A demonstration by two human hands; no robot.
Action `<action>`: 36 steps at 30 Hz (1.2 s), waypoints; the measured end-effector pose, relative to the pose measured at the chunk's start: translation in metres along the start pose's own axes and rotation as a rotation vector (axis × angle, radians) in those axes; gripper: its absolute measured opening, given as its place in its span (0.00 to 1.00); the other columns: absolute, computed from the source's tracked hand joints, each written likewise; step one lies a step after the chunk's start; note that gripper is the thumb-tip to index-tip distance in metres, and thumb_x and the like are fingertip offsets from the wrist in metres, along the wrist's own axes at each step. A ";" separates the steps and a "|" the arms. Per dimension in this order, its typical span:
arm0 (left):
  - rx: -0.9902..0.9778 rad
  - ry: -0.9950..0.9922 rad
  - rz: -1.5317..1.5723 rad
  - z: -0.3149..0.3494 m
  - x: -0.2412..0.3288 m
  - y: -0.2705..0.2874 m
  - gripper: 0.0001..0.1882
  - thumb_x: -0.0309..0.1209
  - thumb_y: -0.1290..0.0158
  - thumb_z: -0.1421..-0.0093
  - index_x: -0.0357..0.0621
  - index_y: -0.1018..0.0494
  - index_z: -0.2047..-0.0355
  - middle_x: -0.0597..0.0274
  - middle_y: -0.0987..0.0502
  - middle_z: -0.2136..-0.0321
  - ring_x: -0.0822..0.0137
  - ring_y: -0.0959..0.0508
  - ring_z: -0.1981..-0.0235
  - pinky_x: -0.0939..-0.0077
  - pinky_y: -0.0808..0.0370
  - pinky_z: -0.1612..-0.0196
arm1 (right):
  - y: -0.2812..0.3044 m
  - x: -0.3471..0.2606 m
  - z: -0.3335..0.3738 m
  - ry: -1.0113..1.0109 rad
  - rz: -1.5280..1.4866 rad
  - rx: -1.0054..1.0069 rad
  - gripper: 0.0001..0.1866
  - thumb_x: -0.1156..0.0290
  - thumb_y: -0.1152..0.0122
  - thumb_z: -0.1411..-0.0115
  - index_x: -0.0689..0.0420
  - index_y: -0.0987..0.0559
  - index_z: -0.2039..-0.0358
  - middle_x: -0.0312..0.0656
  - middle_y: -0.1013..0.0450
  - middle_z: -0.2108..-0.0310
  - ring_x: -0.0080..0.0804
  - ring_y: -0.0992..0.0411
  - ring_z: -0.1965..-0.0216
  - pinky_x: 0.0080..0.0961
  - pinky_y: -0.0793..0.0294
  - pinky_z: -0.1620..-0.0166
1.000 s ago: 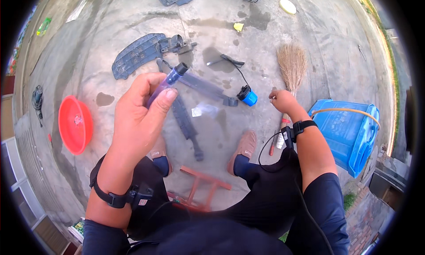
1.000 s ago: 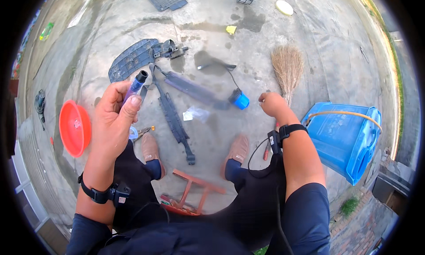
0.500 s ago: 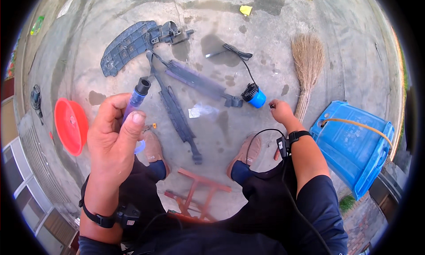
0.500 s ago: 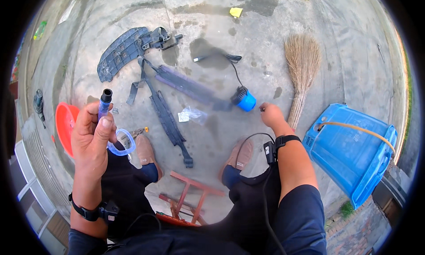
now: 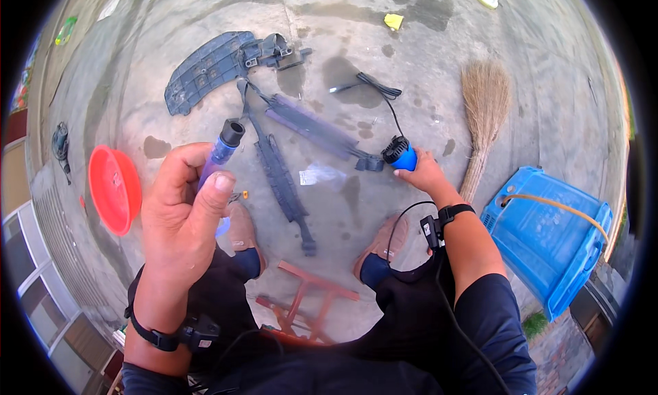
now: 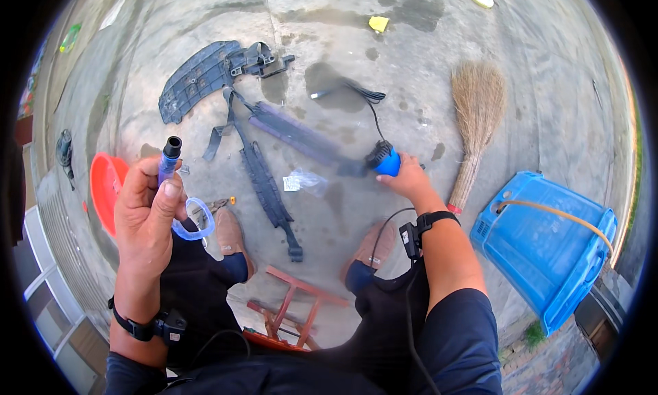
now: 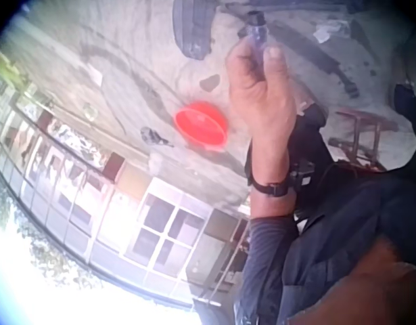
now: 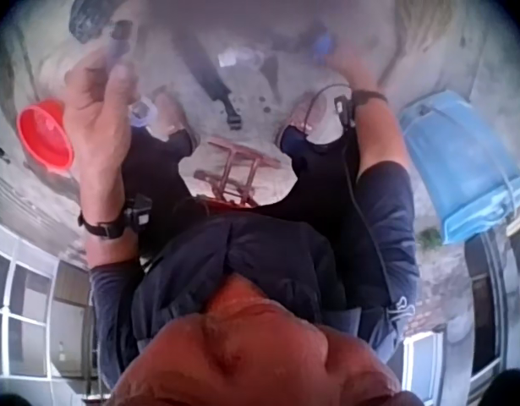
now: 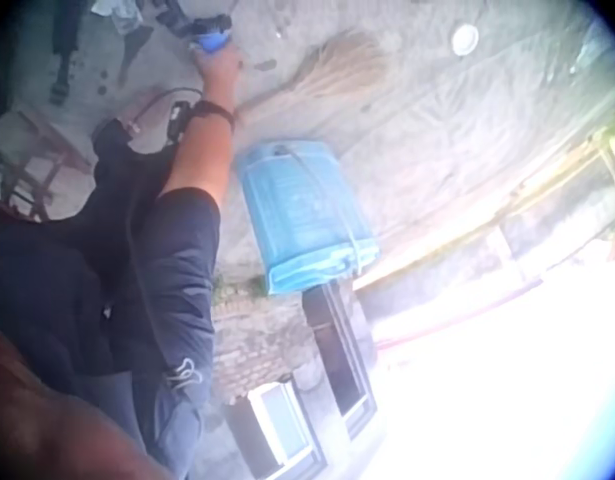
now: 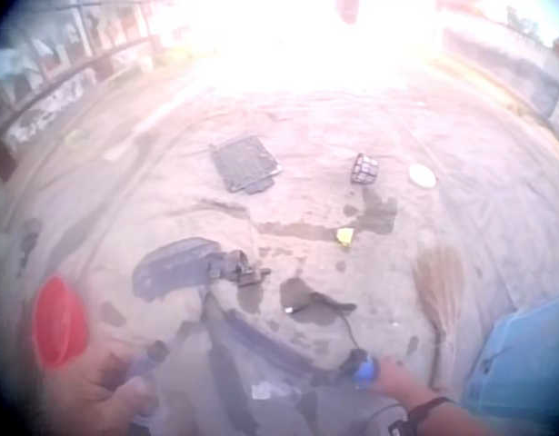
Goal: The person fills a red basin with water using a hose, carries the basin to an outdoor concrete area, and then connects a clear plastic tube to a small blue water pump by hand before placing the pump into the basin.
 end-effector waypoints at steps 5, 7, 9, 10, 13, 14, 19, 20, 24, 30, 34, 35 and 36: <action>-0.021 0.009 0.005 0.001 0.000 0.002 0.13 0.33 0.48 0.32 0.39 0.31 0.52 0.71 0.30 0.72 0.82 0.32 0.76 0.87 0.33 0.71 | 0.003 -0.011 0.000 -0.009 0.000 0.021 0.42 0.54 0.24 0.60 0.62 0.32 0.48 0.56 0.29 0.52 0.51 0.29 0.47 0.38 0.28 0.47; -0.019 0.012 0.012 0.002 0.000 0.004 0.14 0.33 0.48 0.32 0.39 0.31 0.51 0.70 0.30 0.72 0.81 0.32 0.75 0.87 0.33 0.71 | 0.011 -0.017 0.005 -0.002 -0.011 0.043 0.40 0.55 0.24 0.60 0.63 0.31 0.50 0.57 0.28 0.54 0.51 0.28 0.49 0.38 0.27 0.49; -0.006 0.010 0.010 0.004 0.005 0.007 0.14 0.33 0.48 0.33 0.39 0.31 0.51 0.70 0.30 0.72 0.81 0.32 0.75 0.87 0.33 0.71 | 0.022 -0.030 0.004 0.040 -0.054 0.087 0.38 0.56 0.25 0.61 0.61 0.31 0.52 0.57 0.26 0.55 0.50 0.25 0.53 0.39 0.26 0.51; -0.006 0.030 0.050 0.005 0.006 0.008 0.14 0.32 0.46 0.34 0.38 0.30 0.52 0.71 0.29 0.71 0.82 0.32 0.73 0.87 0.33 0.69 | 0.030 -0.036 0.005 0.048 -0.052 0.092 0.38 0.56 0.25 0.61 0.61 0.31 0.52 0.57 0.26 0.55 0.50 0.25 0.53 0.39 0.26 0.51; 0.013 0.032 0.092 0.007 0.007 0.012 0.13 0.30 0.44 0.35 0.37 0.29 0.54 0.73 0.29 0.71 0.83 0.33 0.71 0.87 0.34 0.66 | 0.062 -0.060 0.013 0.120 -0.057 0.162 0.39 0.57 0.25 0.61 0.60 0.31 0.50 0.55 0.25 0.55 0.48 0.24 0.54 0.37 0.25 0.51; -0.013 -0.005 0.069 0.007 0.012 0.012 0.14 0.33 0.45 0.34 0.38 0.29 0.53 0.72 0.29 0.71 0.82 0.32 0.73 0.87 0.33 0.69 | 0.082 -0.069 0.018 0.180 -0.077 0.211 0.39 0.57 0.25 0.61 0.59 0.31 0.49 0.54 0.25 0.55 0.48 0.24 0.54 0.37 0.26 0.50; -0.012 -0.088 0.094 0.015 0.023 0.020 0.15 0.35 0.46 0.34 0.39 0.28 0.51 0.71 0.30 0.71 0.82 0.32 0.74 0.86 0.33 0.71 | 0.174 -0.134 0.066 0.381 -0.160 0.302 0.38 0.64 0.28 0.58 0.59 0.30 0.45 0.52 0.26 0.53 0.43 0.26 0.51 0.33 0.27 0.47; -0.010 -0.102 0.112 0.016 0.024 0.021 0.15 0.35 0.46 0.34 0.39 0.28 0.51 0.71 0.30 0.71 0.82 0.32 0.74 0.86 0.33 0.71 | 0.190 -0.141 0.081 0.381 -0.144 0.317 0.38 0.64 0.28 0.58 0.59 0.30 0.45 0.52 0.26 0.53 0.43 0.26 0.51 0.33 0.27 0.47; 0.015 -0.229 0.052 0.025 0.040 0.036 0.13 0.33 0.46 0.35 0.38 0.25 0.54 0.63 0.27 0.71 0.70 0.29 0.70 0.76 0.30 0.65 | 0.238 -0.199 0.157 0.570 -0.325 0.324 0.38 0.68 0.30 0.57 0.58 0.31 0.43 0.46 0.28 0.51 0.37 0.28 0.49 0.32 0.30 0.44; -0.121 -0.497 -0.047 0.051 0.075 0.033 0.15 0.34 0.49 0.33 0.37 0.26 0.51 0.56 0.25 0.67 0.62 0.25 0.65 0.73 0.28 0.59 | 0.244 -0.251 0.258 0.709 -0.609 0.217 0.41 0.63 0.32 0.60 0.59 0.32 0.42 0.42 0.31 0.50 0.32 0.32 0.47 0.29 0.33 0.43; -0.157 -0.579 -0.007 0.068 0.086 0.040 0.16 0.33 0.49 0.34 0.37 0.26 0.50 0.54 0.23 0.63 0.60 0.23 0.61 0.72 0.27 0.56 | 0.219 -0.267 0.291 0.763 -1.039 0.096 0.42 0.64 0.32 0.60 0.62 0.33 0.41 0.44 0.31 0.49 0.35 0.31 0.48 0.32 0.31 0.43; -0.189 -0.569 -0.003 0.070 0.088 0.040 0.16 0.34 0.49 0.33 0.37 0.27 0.49 0.53 0.23 0.62 0.60 0.23 0.60 0.72 0.27 0.55 | 0.214 -0.271 0.296 0.768 -1.034 0.096 0.42 0.64 0.32 0.60 0.62 0.33 0.41 0.44 0.31 0.49 0.35 0.31 0.48 0.32 0.31 0.43; -0.221 -0.558 0.000 0.072 0.089 0.039 0.17 0.34 0.49 0.33 0.37 0.27 0.49 0.53 0.23 0.61 0.60 0.23 0.58 0.72 0.27 0.54 | 0.204 -0.277 0.299 0.764 -1.117 0.028 0.43 0.63 0.32 0.59 0.62 0.34 0.41 0.44 0.31 0.49 0.36 0.30 0.48 0.33 0.31 0.43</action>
Point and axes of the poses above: each hand's wrist, its own z-axis away from the middle knuckle, its own y-axis out of the back of the hand, x = y × z, the point moved 10 cm from there along -z, towards the middle knuckle
